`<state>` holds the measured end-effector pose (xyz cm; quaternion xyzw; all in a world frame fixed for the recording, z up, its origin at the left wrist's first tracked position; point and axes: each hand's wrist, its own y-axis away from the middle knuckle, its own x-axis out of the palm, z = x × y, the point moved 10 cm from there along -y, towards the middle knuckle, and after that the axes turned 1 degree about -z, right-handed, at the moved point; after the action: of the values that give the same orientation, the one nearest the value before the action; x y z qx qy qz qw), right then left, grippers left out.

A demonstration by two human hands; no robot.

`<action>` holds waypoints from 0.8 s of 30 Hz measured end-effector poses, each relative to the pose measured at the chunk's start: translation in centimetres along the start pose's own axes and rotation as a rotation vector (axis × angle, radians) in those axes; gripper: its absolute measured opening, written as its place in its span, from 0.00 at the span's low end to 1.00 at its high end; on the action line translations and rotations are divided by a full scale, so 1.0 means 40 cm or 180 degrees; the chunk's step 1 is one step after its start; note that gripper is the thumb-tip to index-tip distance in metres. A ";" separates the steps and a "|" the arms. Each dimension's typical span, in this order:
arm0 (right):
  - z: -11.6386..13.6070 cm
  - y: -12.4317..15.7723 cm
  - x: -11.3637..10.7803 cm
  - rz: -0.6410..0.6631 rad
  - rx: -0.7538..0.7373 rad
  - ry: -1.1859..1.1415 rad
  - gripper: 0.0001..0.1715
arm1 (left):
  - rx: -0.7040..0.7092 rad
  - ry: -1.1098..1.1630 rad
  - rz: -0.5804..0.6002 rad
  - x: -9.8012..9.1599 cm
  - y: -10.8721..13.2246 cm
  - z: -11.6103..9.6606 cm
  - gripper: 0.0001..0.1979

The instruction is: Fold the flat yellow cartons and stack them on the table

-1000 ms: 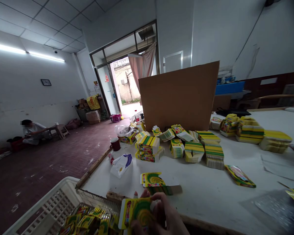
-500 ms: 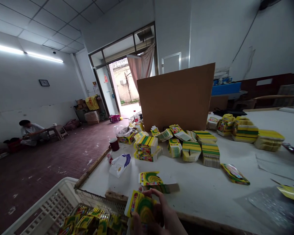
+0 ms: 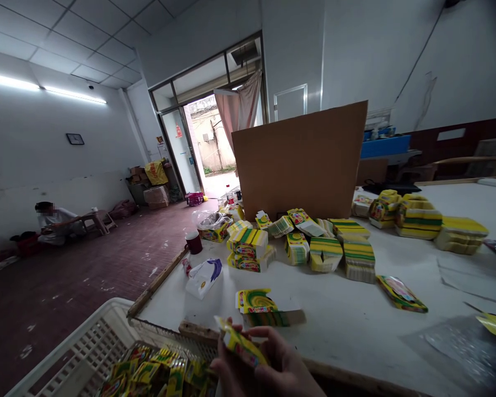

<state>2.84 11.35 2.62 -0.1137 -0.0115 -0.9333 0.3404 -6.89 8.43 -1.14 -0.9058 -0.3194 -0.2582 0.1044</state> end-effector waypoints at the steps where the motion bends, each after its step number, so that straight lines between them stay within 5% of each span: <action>1: 0.005 -0.001 -0.016 -0.0047 -0.0069 0.0115 0.36 | -0.0113 0.0231 -0.0151 -0.003 0.002 0.018 0.30; 4: 0.027 0.000 -0.058 -0.0183 -0.0337 0.0727 0.29 | -0.0317 0.0759 -0.0795 -0.030 0.010 0.064 0.19; 7: 0.067 0.009 -0.101 -0.0399 -0.0569 0.1402 0.23 | -0.0304 0.0763 -0.0960 -0.039 0.010 0.060 0.20; 13: 0.177 0.039 -0.134 -0.0393 -0.1072 0.3041 0.12 | 0.0713 -0.0650 0.0291 0.021 -0.004 -0.101 0.36; 16: 0.188 0.062 -0.065 0.0236 -0.1304 0.3366 0.10 | 0.0782 -0.1716 0.0893 0.053 0.009 -0.074 0.49; 18: 0.180 0.079 -0.030 0.0486 -0.1418 0.3365 0.13 | 0.0644 -0.2160 0.1184 0.069 0.019 -0.028 0.47; 19: 0.184 0.084 -0.034 0.0327 -0.1487 0.3304 0.17 | 0.0612 -0.2272 0.1270 0.076 0.023 -0.012 0.44; 22: 0.205 0.094 -0.134 -0.0989 -0.1611 0.2679 0.39 | 0.0766 -0.2452 0.1193 0.086 0.030 -0.004 0.41; 24: 0.170 0.083 -0.193 -0.1368 -0.1301 0.1929 0.46 | 0.0870 -0.2513 0.1065 0.088 0.036 -0.005 0.43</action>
<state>12.07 14.35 7.36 0.1057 0.2509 -0.9574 0.0965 -3.73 9.09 0.88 -0.9520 -0.2151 0.1722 0.1335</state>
